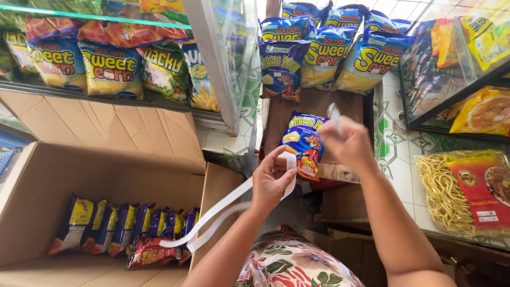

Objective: The person takes snack bags out of a cardboard box, measures each bag with a white paper measuring strip, marks the strip with a pen, and places the measured bags on the store shelf. They repeat this for multiple bags, occasionally reaching into the box to retrieve the next one.

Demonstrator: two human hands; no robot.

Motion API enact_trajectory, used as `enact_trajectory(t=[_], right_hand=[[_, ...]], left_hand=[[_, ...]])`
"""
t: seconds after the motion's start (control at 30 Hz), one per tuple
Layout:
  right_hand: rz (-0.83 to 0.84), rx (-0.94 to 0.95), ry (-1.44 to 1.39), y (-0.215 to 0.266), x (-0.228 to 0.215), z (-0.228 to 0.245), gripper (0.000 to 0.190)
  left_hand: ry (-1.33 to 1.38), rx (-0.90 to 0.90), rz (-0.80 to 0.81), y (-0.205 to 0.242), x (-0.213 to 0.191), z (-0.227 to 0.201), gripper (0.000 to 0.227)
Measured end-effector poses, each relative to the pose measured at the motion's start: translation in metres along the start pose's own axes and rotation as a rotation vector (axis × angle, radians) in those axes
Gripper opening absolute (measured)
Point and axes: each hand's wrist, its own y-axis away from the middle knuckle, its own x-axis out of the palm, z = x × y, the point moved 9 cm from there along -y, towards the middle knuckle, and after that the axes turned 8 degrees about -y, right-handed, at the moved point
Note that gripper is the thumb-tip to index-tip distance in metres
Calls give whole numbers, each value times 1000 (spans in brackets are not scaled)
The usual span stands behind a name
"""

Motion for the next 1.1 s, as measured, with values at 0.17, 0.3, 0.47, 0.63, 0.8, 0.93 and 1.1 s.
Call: enact_trajectory(t=[0.17, 0.3, 0.47, 0.63, 0.8, 0.93, 1.1], right_hand=[[164, -46, 14, 32, 38, 42, 12], [195, -80, 65, 36, 51, 39, 15], [240, -110, 87, 45, 54, 32, 16], [266, -27, 28, 45, 56, 15, 16], [44, -7, 321, 12, 35, -15, 14], [-75, -173, 542, -5, 40, -26, 7], [63, -193, 739, 1, 55, -53, 13]], left_hand=[[-97, -23, 1, -1, 5, -12, 67], [-62, -37, 3, 0, 7, -10, 67], [-304, 53, 3, 5, 5, -19, 65], [-432, 95, 40, 15, 4, -17, 63], [-428, 25, 75, 12, 1, 15, 65], [-529, 42, 165, 0, 15, 24, 74], [-684, 34, 254, -6, 27, 42, 75]])
